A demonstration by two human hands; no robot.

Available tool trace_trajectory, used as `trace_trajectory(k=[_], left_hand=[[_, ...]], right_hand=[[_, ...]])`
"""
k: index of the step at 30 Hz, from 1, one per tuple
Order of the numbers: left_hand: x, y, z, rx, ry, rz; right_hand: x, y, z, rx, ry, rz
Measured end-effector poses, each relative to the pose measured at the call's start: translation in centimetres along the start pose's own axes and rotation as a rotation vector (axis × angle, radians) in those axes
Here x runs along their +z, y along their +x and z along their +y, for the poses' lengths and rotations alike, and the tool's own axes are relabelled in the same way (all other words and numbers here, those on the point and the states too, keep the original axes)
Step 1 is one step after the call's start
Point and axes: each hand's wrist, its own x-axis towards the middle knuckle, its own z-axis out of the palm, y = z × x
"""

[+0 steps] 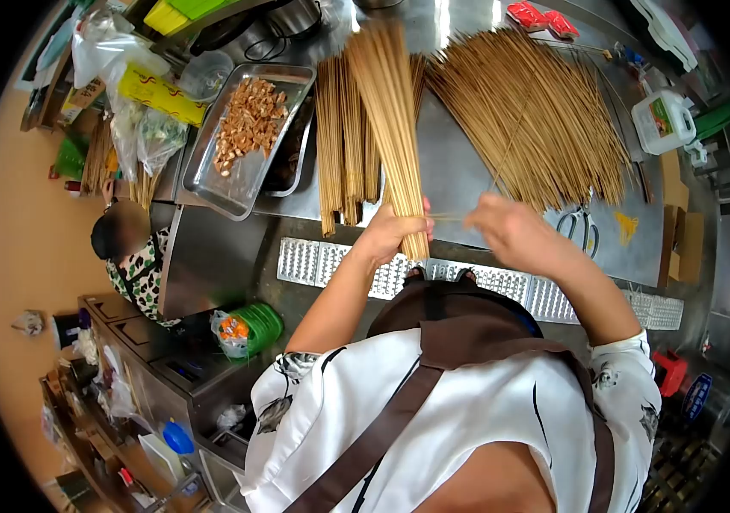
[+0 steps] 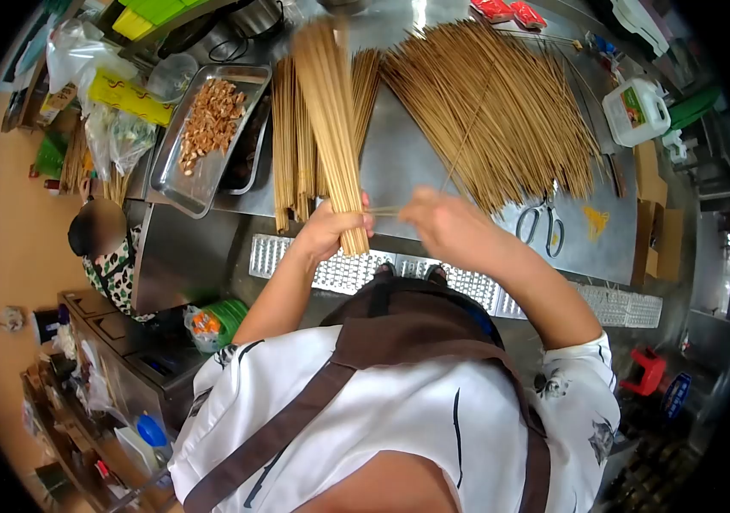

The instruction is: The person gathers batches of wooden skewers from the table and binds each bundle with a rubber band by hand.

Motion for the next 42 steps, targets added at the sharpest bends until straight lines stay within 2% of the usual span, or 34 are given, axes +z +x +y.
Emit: trace_trajectory(k=[1,2,4,5,7,9,11,12,14,15,17,18,19,21,22,23,25,26,27,29,30,31,32,33,35,36,40,41,42], left_hand=[[0.0,0.0,-0.1,0.003,-0.01,0.0],[0.0,0.2,-0.1,0.109,0.107,0.042],[0.0,0.7,0.3,0.279,0.277,0.077],[0.1,0.8,0.6,0.281,0.277,0.069],[0.7,0.8,1.7,0.406,0.469,0.129],[1.4,1.3,2.1,0.415,0.426,0.139],[3.1,1.5,2.8,0.522,0.22,0.118],[3.6,2.0,2.7,0.523,0.225,0.111],[4.6,3.1,2.6,0.665,0.12,0.18],[5.2,3.4,2.8,0.671,0.124,0.173],[6.6,3.3,3.2,0.581,-0.4,0.13],[7.4,3.0,3.6,0.535,-0.507,0.133],[7.4,2.8,3.7,0.538,-0.499,0.128],[7.0,2.4,4.1,0.452,-0.822,-0.096],[6.1,2.1,4.3,0.354,-0.911,-0.261],[5.9,1.6,4.2,0.356,-0.905,-0.254],[5.8,0.1,4.1,0.14,-0.608,-0.196],[4.6,-0.1,3.9,0.147,-0.56,-0.265],[3.7,-0.6,4.1,0.123,-0.39,-0.203],[2.2,-1.2,3.6,0.089,-0.057,-0.153],[2.3,-2.0,4.1,0.091,-0.065,-0.147],[2.9,-3.1,5.0,0.019,0.079,-0.136],[3.1,-3.8,5.6,-0.054,0.225,-0.125],[2.7,-3.9,5.5,-0.052,0.223,-0.122],[1.5,-3.3,5.3,0.117,0.469,-0.161],[1.4,-2.9,4.9,0.17,0.517,-0.094],[1.7,-2.0,4.0,0.306,0.459,-0.026],[2.0,-2.1,4.0,0.366,0.424,0.026],[2.3,-2.1,3.9,0.425,0.388,0.078]], right_hand=[[0.4,-0.1,0.8,0.073,-0.135,0.052],[0.6,0.0,1.5,0.16,-0.208,0.097],[1.0,0.7,2.2,0.247,-0.246,0.128],[1.1,0.9,2.5,0.334,-0.277,0.162],[1.8,1.5,3.2,0.352,-0.243,0.161],[2.2,2.2,3.8,0.368,-0.202,0.167],[2.4,2.8,4.2,0.387,0.189,0.059],[2.4,3.1,3.9,0.388,0.188,0.067],[2.2,3.6,2.7,0.621,0.622,0.002],[2.7,3.8,2.7,0.616,0.619,0.01],[4.4,3.8,2.7,0.467,0.993,0.31],[4.6,4.0,1.5,0.405,1.084,0.436],[4.8,3.9,2.4,0.397,1.086,0.443],[5.4,4.1,4.1,0.216,1.521,0.415],[4.8,3.9,4.2,0.238,1.674,0.431],[3.9,3.8,4.4,0.233,1.682,0.428],[2.1,3.1,4.8,0.004,1.821,0.083],[1.5,3.0,4.0,-0.025,1.717,0.022],[0.8,3.0,3.4,-0.024,1.722,0.02],[-0.5,2.8,2.3,-0.046,1.012,-0.027],[-1.3,2.9,0.9,-0.06,0.704,-0.015],[-1.1,2.9,0.2,-0.06,0.706,-0.023],[-0.8,2.9,-0.6,-0.021,0.442,-0.003],[-0.4,2.8,-1.2,0.015,0.177,0.019],[1.0,2.9,-1.4,-0.012,0.089,0.069],[1.8,3.0,-1.4,0.036,0.014,0.162],[3.3,4.0,-0.4,0.169,-0.094,0.423],[3.2,4.3,-0.3,0.172,-0.098,0.43],[3.0,4.7,0.0,0.358,0.179,0.351]])
